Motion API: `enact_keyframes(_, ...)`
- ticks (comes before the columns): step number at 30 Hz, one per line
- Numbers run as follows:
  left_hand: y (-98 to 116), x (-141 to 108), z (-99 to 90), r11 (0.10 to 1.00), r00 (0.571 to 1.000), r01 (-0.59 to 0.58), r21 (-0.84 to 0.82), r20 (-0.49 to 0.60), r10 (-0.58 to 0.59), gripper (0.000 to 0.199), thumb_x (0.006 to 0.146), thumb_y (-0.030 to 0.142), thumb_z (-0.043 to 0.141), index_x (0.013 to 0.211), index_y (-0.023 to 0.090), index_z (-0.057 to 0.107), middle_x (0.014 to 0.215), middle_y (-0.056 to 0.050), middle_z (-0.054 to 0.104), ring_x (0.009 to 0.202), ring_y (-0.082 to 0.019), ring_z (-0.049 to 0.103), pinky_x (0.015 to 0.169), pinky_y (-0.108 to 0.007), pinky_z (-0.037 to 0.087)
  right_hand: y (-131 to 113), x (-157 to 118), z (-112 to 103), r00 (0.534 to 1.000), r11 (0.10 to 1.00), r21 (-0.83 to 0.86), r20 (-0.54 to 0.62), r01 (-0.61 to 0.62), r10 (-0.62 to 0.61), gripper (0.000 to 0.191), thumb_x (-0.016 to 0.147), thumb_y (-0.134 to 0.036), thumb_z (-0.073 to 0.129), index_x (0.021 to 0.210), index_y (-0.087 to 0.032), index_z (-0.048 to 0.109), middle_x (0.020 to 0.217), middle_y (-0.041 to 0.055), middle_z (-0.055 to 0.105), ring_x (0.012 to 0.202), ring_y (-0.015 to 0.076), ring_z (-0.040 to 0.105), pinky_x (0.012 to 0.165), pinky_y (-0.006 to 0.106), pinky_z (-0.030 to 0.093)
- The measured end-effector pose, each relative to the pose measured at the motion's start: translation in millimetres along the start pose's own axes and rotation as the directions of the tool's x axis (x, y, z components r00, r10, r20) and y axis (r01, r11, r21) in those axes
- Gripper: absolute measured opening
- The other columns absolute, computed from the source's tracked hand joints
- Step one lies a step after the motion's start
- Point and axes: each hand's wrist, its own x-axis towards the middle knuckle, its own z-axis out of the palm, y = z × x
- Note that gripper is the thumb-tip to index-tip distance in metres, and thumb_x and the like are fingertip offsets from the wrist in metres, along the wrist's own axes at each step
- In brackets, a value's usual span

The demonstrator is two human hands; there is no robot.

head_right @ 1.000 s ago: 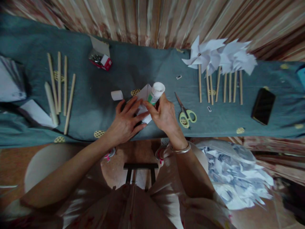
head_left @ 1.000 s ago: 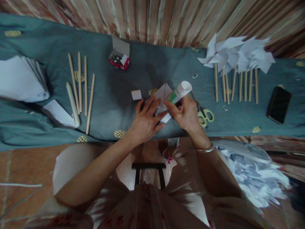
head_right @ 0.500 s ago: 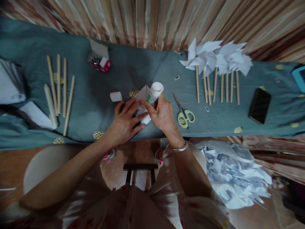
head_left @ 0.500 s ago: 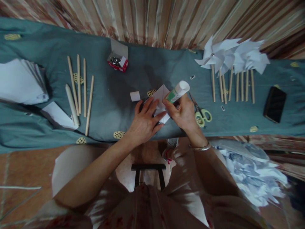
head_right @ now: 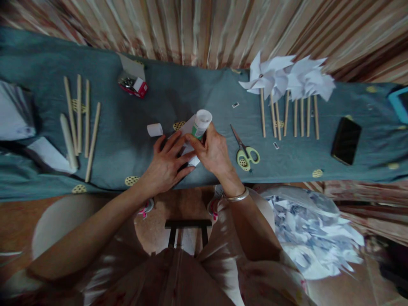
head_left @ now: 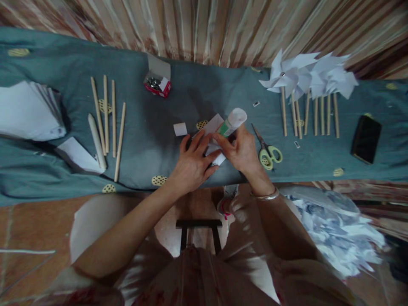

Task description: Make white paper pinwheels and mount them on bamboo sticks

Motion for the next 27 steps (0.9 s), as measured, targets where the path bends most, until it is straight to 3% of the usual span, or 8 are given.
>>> enact_keyframes(7, 0.0, 0.2, -0.1, 1.000, 1.000, 0.003, -0.014, 0.004, -0.003, 0.040, 0.093, 0.044, 0.058, 0.129, 0.026, 0.062, 0.155, -0.013, 0.043, 0.147, -0.038, 0.030, 0.115, -0.065, 0.020, -3.9, -2.1, 0.0, 1.000, 0.997, 0.075, 0.018, 0.010, -0.011, 0.027, 0.083, -0.051, 0.068, 0.092, -0.027, 0.059, 0.062, -0.0013, 0.061, 0.054, 0.0172, 0.053, 0.053, 0.031, 0.037)
enact_keyframes(17, -2.3, 0.3, 1.7, 1.000, 1.000, -0.007, 0.001, -0.009, 0.007, 0.042, 0.094, 0.048, 0.055, 0.130, 0.028, 0.062, 0.152, -0.015, 0.046, 0.146, -0.037, 0.032, 0.115, -0.063, 0.021, -0.4, -4.3, -2.4, 1.000, 0.998, 0.064, 0.007, 0.006, -0.007, 0.032, 0.082, -0.052, 0.069, 0.098, -0.026, 0.062, 0.061, -0.0013, 0.059, 0.057, 0.0189, 0.055, 0.058, 0.032, 0.038)
enact_keyframes(23, -2.8, 0.0, 2.3, 1.000, 1.000, -0.002, -0.004, -0.009, 0.002, 0.042, 0.094, 0.046, 0.057, 0.132, 0.028, 0.061, 0.154, -0.014, 0.044, 0.147, -0.037, 0.030, 0.116, -0.063, 0.018, 1.7, -5.0, -4.1, 0.996, 0.997, 0.057, -0.076, 0.057, -0.053, 0.029, 0.079, -0.050, 0.072, 0.089, -0.026, 0.059, 0.058, -0.0030, 0.054, 0.053, 0.0155, 0.049, 0.055, 0.030, 0.036)
enact_keyframes(27, -4.7, -0.3, 4.2, 1.000, 0.999, -0.009, 0.016, -0.032, 0.009, 0.042, 0.094, 0.049, 0.055, 0.131, 0.030, 0.061, 0.154, -0.012, 0.044, 0.147, -0.036, 0.030, 0.115, -0.062, 0.020, 9.3, -0.8, -12.2, 0.981, 0.996, 0.089, -0.193, 0.003, 0.014, 0.030, 0.078, -0.049, 0.073, 0.085, -0.024, 0.059, 0.060, -0.0034, 0.055, 0.058, 0.0160, 0.054, 0.058, 0.030, 0.041)
